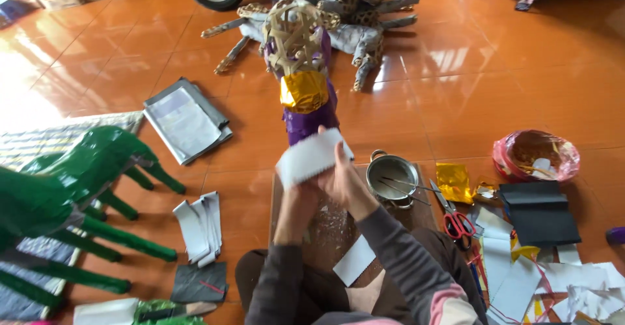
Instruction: Applying glue and paper strips to a wireframe structure to create an animal decoration.
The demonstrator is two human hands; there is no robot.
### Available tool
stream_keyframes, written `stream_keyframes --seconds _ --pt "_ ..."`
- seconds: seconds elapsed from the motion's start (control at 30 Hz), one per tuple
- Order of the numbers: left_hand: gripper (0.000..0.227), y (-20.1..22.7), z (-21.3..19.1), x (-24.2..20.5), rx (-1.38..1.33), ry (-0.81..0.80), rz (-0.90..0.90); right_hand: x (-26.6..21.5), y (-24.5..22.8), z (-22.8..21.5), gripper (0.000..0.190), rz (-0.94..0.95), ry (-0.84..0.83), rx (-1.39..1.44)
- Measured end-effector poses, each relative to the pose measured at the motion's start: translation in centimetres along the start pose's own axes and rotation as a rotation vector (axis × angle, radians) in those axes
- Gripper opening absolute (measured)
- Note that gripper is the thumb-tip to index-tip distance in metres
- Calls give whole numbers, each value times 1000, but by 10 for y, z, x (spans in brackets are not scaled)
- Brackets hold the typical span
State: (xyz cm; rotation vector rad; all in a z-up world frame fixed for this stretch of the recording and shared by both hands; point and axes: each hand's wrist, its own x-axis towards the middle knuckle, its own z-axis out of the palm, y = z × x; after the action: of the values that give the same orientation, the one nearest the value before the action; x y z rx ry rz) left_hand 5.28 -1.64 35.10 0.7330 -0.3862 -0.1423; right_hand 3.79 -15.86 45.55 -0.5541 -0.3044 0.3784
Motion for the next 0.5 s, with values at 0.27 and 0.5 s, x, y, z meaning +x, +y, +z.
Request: stream_keyframes --seconds 0.27,0.5 --pt "52 86 58 121 -235 -48 127 92 -34 -4 64 -343 94 148" --pt "45 99 61 148 -250 130 66 99 -49 20 54 -424 19 160"
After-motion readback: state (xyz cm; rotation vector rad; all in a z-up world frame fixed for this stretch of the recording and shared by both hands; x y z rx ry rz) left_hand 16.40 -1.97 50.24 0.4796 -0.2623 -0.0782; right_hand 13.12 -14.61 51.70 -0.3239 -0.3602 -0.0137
